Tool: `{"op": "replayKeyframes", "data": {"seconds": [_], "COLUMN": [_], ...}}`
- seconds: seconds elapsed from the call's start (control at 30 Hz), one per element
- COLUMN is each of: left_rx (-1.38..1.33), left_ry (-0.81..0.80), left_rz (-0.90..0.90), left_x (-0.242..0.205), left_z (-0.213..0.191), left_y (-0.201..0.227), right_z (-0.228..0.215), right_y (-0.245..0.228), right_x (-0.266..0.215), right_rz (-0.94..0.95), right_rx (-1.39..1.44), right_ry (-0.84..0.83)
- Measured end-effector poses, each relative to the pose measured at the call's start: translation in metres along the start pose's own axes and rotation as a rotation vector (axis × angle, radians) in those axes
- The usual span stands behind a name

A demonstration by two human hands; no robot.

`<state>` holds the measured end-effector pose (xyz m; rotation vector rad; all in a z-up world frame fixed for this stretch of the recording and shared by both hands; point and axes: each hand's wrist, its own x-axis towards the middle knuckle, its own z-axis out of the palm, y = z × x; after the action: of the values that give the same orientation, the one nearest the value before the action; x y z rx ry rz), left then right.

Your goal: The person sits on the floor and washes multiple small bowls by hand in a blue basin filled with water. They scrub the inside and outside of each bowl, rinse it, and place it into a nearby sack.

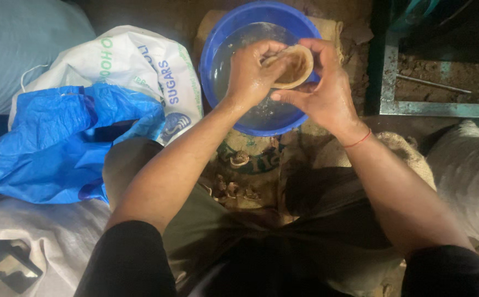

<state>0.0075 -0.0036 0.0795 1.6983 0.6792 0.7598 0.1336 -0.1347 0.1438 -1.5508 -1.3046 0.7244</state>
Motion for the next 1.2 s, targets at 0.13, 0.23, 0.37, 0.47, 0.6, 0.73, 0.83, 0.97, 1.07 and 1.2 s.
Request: {"op": "replayKeyframes", "data": {"seconds": [0.13, 0.23, 0.37, 0.47, 0.6, 0.73, 0.83, 0.97, 1.07, 1.2], "left_rx": [-0.06, 0.005, -0.038, -0.023, -0.002, 0.0, 0.083, 0.023, -0.007, 0.03], "left_ry": [-0.022, -0.049, -0.025, -0.013, 0.021, 0.004, 0.01, 0.014, 0.025, 0.041], "left_rz": [-0.002, -0.242, -0.065, -0.067, -0.094, -0.034, -0.14, -0.051, 0.09, -0.006], "left_x": [-0.002, -0.002, -0.001, -0.001, -0.004, -0.003, -0.002, -0.002, 0.0, 0.0], "left_z": [0.0, -0.001, 0.002, 0.005, 0.004, 0.006, 0.007, 0.004, 0.005, 0.001], "left_y": [0.007, 0.01, 0.009, 0.008, 0.008, 0.009, 0.006, 0.002, 0.002, 0.006], "right_z": [-0.003, -0.003, -0.002, -0.003, -0.003, -0.004, -0.004, -0.004, -0.008, -0.01], "right_y": [-0.001, -0.003, -0.005, -0.006, -0.008, -0.011, -0.013, -0.012, -0.007, -0.001], "right_x": [-0.001, -0.001, -0.001, -0.001, -0.001, 0.0, 0.0, -0.002, 0.002, 0.009], "right_rz": [-0.032, 0.015, -0.033, -0.035, -0.037, -0.055, -0.006, 0.002, 0.043, 0.116], "right_rx": [-0.064, -0.079, -0.122, -0.112, -0.152, -0.146, -0.137, -0.036, 0.059, 0.242], "right_ry": [-0.014, -0.012, 0.01, 0.004, 0.012, 0.016, 0.015, 0.0, -0.032, -0.072]}}
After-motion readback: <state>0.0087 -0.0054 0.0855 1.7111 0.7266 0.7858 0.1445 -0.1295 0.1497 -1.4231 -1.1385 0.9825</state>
